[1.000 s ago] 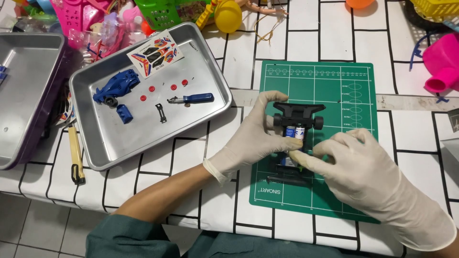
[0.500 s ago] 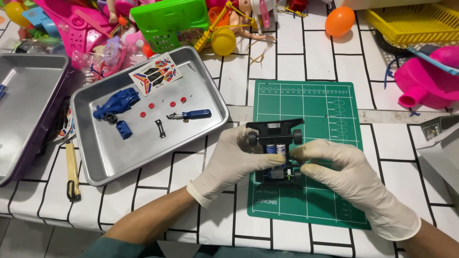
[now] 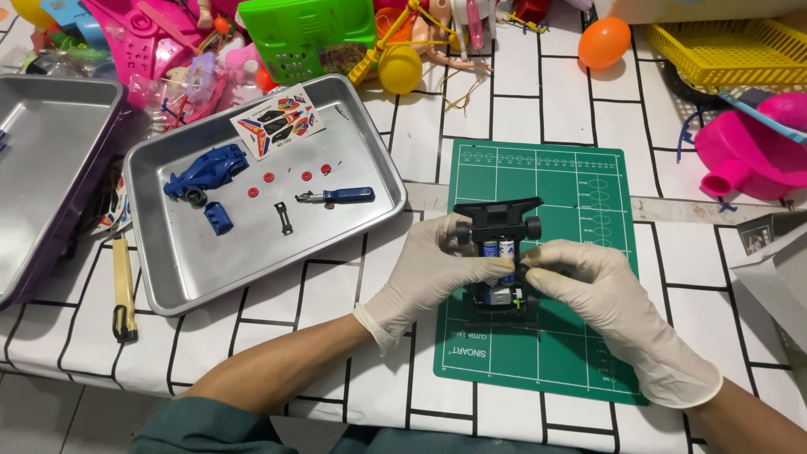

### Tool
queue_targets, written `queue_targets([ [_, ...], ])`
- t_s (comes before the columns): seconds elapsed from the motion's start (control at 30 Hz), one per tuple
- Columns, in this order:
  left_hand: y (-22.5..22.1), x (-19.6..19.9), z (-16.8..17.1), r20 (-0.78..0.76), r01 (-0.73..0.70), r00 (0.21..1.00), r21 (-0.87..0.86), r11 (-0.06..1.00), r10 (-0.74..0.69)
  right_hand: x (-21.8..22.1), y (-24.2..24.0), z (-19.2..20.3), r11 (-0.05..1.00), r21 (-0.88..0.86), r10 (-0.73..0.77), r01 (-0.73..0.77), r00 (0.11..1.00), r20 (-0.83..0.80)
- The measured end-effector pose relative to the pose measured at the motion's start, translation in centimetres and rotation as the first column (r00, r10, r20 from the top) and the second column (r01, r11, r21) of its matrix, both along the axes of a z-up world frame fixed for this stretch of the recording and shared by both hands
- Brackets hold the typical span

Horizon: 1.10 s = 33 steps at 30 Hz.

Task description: Assembling a small model toy car by fitting chassis parts, inserting batteries, and snapping on the body shell.

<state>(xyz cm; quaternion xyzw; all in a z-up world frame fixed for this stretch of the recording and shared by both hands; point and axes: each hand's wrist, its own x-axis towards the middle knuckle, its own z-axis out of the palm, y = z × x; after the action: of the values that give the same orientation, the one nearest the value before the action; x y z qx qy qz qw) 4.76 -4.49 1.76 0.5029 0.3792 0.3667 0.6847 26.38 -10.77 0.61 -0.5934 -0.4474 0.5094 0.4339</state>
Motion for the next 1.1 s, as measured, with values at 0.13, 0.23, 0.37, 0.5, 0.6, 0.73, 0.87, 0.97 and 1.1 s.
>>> queue_targets([
  [0.13,-0.2,0.2,-0.2,-0.032,-0.001,0.999,-0.009,1.0,0.001,-1.0,0.1,1.5,0.996,-0.009,0.094,-0.094,0.994,0.053],
  [0.23,-0.3,0.3,-0.6,0.073,0.016,0.997,0.061,0.998,-0.021,-1.4,0.0,1.4,0.998,0.006,0.058,-0.058,0.997,0.049],
  [0.37,-0.2,0.3,-0.8,0.066,0.02,0.998,0.071,0.997,-0.024,-1.3,-0.2,1.3,0.998,0.013,0.061,-0.062,0.997,0.057],
  [0.5,0.0,0.2,-0.9,0.061,0.042,0.997,0.088,0.995,-0.048,-1.1,-0.1,1.1,0.998,-0.005,0.064,-0.064,0.996,0.055],
  [0.6,-0.1,0.1,-0.9,0.072,0.048,0.996,0.058,0.997,-0.052,-1.6,-0.2,2.0,0.998,-0.033,0.063,-0.062,0.998,0.022],
  [0.73,-0.2,0.0,-0.1,0.067,0.044,0.997,0.064,0.997,-0.049,-1.2,0.0,2.5,0.998,-0.043,0.045,-0.045,0.999,-0.021],
  [0.87,-0.7,0.0,0.7,-0.102,0.123,0.987,-0.008,0.992,-0.123,-1.1,0.4,2.9,0.99,-0.127,-0.091,0.059,0.962,-0.258],
  [0.97,-1.0,0.2,0.4,-0.092,0.158,0.983,-0.022,0.987,-0.159,0.0,0.6,0.8,0.998,-0.063,-0.052,0.032,0.933,-0.355],
  [1.1,-1.0,0.4,0.3,-0.11,0.166,0.979,-0.035,0.986,-0.169,0.2,0.5,0.7,0.997,-0.073,-0.044,0.02,0.941,-0.336],
])
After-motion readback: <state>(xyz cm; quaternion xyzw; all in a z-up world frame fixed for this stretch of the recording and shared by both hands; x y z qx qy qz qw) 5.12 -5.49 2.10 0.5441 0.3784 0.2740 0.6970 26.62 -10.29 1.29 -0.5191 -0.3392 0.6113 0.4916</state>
